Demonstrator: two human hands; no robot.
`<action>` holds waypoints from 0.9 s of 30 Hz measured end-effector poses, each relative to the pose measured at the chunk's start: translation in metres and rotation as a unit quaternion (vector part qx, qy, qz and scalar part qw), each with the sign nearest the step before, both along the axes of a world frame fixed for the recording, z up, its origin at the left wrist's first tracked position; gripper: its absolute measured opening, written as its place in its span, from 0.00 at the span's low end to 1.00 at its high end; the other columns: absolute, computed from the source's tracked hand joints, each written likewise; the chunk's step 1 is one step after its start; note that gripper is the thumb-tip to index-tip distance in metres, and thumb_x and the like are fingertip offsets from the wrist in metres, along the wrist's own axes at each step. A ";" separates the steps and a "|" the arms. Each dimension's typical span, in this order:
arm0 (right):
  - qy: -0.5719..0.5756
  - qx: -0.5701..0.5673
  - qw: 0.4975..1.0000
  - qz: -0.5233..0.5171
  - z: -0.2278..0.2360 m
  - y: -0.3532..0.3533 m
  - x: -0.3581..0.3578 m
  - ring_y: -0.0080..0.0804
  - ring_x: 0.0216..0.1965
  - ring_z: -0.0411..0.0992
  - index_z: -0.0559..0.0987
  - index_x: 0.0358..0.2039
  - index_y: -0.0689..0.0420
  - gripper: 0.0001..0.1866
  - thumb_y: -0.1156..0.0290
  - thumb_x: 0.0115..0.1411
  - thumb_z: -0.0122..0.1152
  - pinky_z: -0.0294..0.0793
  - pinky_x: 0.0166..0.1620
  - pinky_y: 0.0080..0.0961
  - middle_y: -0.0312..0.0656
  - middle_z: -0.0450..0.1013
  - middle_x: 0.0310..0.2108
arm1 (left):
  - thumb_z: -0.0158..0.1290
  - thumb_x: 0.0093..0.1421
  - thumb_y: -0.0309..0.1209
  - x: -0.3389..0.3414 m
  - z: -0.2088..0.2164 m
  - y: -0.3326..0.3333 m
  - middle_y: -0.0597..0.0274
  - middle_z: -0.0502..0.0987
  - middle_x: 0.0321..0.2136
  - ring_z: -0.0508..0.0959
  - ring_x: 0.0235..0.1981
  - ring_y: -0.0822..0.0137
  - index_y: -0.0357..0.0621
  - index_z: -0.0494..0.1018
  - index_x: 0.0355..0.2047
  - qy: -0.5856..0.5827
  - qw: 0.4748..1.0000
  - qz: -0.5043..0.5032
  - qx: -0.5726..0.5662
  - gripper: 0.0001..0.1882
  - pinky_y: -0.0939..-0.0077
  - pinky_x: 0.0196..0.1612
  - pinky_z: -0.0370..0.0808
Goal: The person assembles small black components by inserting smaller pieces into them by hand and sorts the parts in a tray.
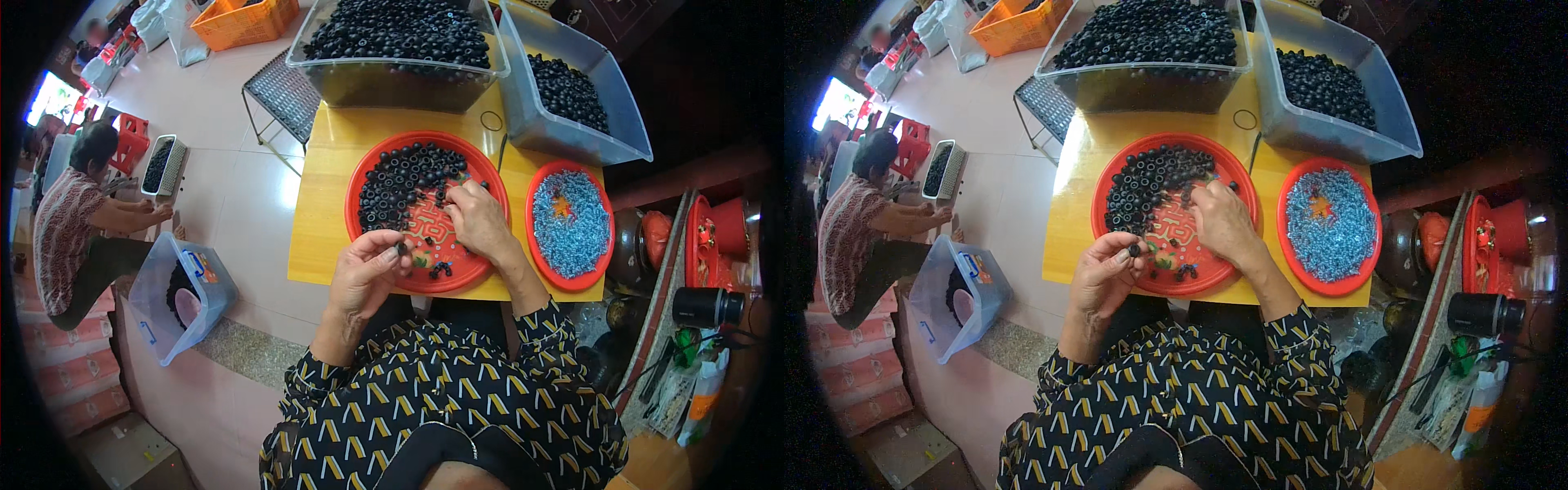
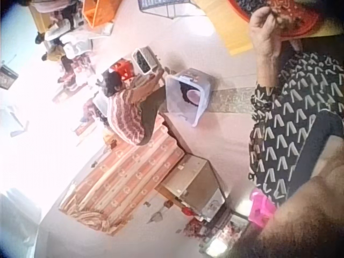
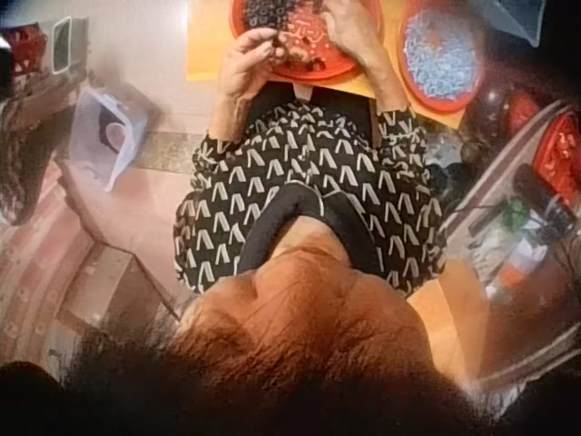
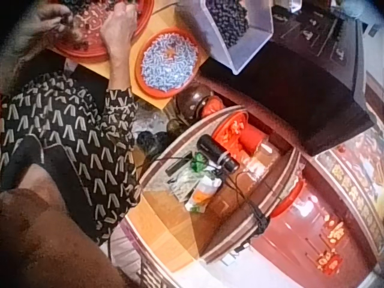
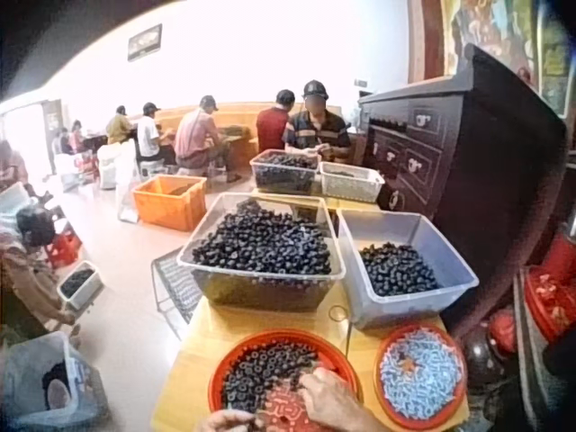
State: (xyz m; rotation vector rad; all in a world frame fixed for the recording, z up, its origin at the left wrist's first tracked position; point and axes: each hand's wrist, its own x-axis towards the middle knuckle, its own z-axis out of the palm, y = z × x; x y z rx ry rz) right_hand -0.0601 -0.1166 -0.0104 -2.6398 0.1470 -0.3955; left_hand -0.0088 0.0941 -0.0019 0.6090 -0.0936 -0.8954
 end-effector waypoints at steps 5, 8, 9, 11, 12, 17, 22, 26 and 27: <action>-0.006 -0.004 1.000 -0.029 -0.004 0.001 -0.001 0.45 0.29 0.67 0.71 0.29 0.61 0.07 0.74 0.49 0.55 0.67 0.33 0.35 0.48 0.66 0.27 | 0.50 0.54 0.22 0.000 -0.001 -0.002 0.52 0.73 0.36 0.74 0.31 0.68 0.37 0.69 0.40 0.030 0.998 -0.026 -0.051 0.12 0.77 0.34 0.70; -0.006 0.097 0.994 -0.050 0.008 0.011 -0.004 0.34 0.24 0.66 0.71 0.28 0.62 0.06 0.75 0.49 0.55 0.66 0.28 0.27 0.43 0.66 0.23 | 0.50 0.54 0.22 -0.002 -0.008 -0.003 0.53 0.73 0.35 0.73 0.31 0.69 0.37 0.69 0.40 0.022 0.998 -0.016 -0.048 0.12 0.77 0.34 0.70; 0.004 0.195 0.979 -0.065 0.018 0.017 -0.007 0.26 0.22 0.65 0.71 0.27 0.62 0.05 0.75 0.50 0.56 0.65 0.25 0.22 0.39 0.66 0.21 | 0.50 0.54 0.22 -0.003 -0.009 -0.004 0.53 0.73 0.35 0.73 0.31 0.69 0.37 0.69 0.40 0.023 0.998 -0.017 -0.048 0.12 0.77 0.34 0.70; 0.038 0.302 0.951 -0.054 0.035 0.027 -0.014 0.23 0.21 0.67 0.71 0.25 0.63 0.05 0.75 0.50 0.56 0.66 0.25 0.20 0.38 0.68 0.20 | 0.50 0.53 0.20 -0.006 -0.008 -0.007 0.54 0.73 0.35 0.74 0.33 0.68 0.36 0.69 0.39 0.031 0.999 -0.013 -0.038 0.12 0.76 0.37 0.71; 0.071 0.408 0.909 -0.038 0.040 0.034 -0.017 0.21 0.20 0.68 0.71 0.23 0.63 0.05 0.75 0.49 0.56 0.67 0.24 0.18 0.38 0.69 0.19 | 0.50 0.53 0.20 -0.007 -0.008 -0.009 0.54 0.73 0.35 0.74 0.33 0.68 0.36 0.69 0.39 0.031 0.999 -0.013 -0.037 0.12 0.76 0.37 0.71; 0.050 0.606 0.794 -0.001 0.040 0.052 -0.025 0.15 0.24 0.67 0.71 0.29 0.62 0.05 0.77 0.52 0.57 0.67 0.27 0.11 0.31 0.66 0.22 | 0.51 0.50 0.16 -0.015 -0.006 -0.016 0.56 0.73 0.36 0.74 0.36 0.67 0.35 0.70 0.37 -0.021 1.000 -0.001 -0.018 0.12 0.72 0.44 0.71; -0.006 0.636 0.772 -0.012 0.043 0.053 -0.033 0.15 0.26 0.67 0.71 0.31 0.63 0.06 0.77 0.53 0.56 0.67 0.30 0.12 0.32 0.68 0.25 | 0.53 0.48 0.14 -0.018 0.002 -0.018 0.57 0.72 0.36 0.73 0.37 0.68 0.34 0.70 0.35 -0.086 0.996 0.037 0.004 0.12 0.74 0.44 0.72; -0.038 0.618 0.785 0.001 0.053 0.062 -0.034 0.13 0.25 0.64 0.72 0.30 0.62 0.05 0.78 0.52 0.56 0.63 0.28 0.10 0.31 0.67 0.25 | 0.54 0.46 0.13 -0.018 0.003 -0.017 0.57 0.71 0.35 0.73 0.38 0.69 0.34 0.70 0.33 -0.111 0.993 0.047 0.021 0.12 0.75 0.43 0.72; -0.042 0.595 0.802 0.001 0.050 0.064 -0.034 0.12 0.24 0.62 0.72 0.30 0.62 0.05 0.78 0.52 0.57 0.61 0.27 0.09 0.30 0.66 0.24 | 0.54 0.45 0.13 -0.018 0.004 -0.017 0.57 0.71 0.35 0.73 0.38 0.68 0.34 0.70 0.32 -0.126 0.991 0.046 0.010 0.12 0.75 0.43 0.72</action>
